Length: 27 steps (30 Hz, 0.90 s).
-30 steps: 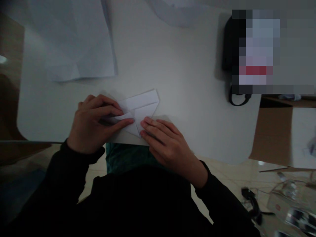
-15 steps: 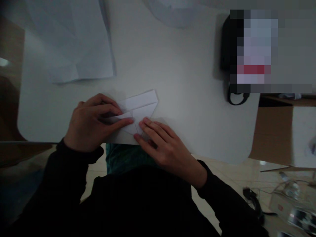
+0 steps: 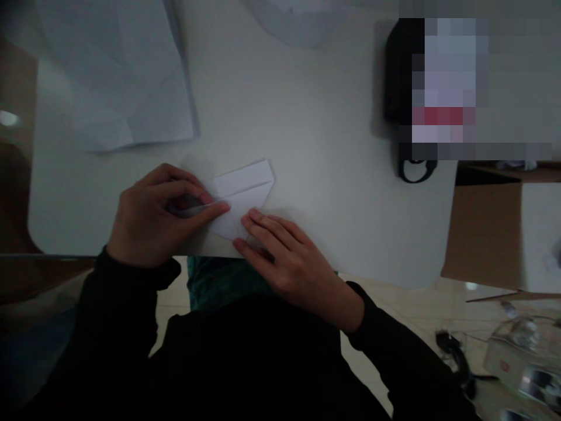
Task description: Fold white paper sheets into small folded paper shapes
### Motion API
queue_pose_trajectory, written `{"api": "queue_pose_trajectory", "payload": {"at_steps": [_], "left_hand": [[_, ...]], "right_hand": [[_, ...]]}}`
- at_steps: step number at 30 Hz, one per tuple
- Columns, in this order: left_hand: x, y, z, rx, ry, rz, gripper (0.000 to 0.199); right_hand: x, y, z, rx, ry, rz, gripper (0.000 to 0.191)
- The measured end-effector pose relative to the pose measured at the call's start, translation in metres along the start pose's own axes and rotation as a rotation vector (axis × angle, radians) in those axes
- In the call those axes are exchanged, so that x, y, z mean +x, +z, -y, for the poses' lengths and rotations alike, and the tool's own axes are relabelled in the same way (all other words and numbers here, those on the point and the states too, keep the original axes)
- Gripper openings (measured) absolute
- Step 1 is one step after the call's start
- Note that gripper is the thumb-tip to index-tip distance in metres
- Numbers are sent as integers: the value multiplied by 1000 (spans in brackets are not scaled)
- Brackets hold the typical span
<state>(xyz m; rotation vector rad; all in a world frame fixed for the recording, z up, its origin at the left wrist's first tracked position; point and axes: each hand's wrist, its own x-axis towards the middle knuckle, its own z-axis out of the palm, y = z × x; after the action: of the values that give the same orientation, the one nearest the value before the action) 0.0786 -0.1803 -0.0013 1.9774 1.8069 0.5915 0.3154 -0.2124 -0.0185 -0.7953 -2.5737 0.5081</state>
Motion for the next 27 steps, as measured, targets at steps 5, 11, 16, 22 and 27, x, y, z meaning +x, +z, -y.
{"api": "queue_pose_trajectory", "payload": {"at_steps": [5, 11, 16, 22, 27], "left_hand": [[2, -1, -6, 5, -73, 28, 22], [1, 3, -10, 9, -94, -20, 21], [2, 4, -12, 47, -105, -21, 19], [4, 3, -13, 75, -104, -22, 20], [5, 2, -12, 81, -83, -19, 21]], "right_hand": [[-1, 2, -1, 8, 6, -12, 40], [-1, 1, 0, -27, -7, 39, 41], [0, 1, 0, -50, -19, 53, 41], [1, 0, 1, -62, -15, 102, 46], [9, -7, -4, -52, -57, 138, 44]]}}
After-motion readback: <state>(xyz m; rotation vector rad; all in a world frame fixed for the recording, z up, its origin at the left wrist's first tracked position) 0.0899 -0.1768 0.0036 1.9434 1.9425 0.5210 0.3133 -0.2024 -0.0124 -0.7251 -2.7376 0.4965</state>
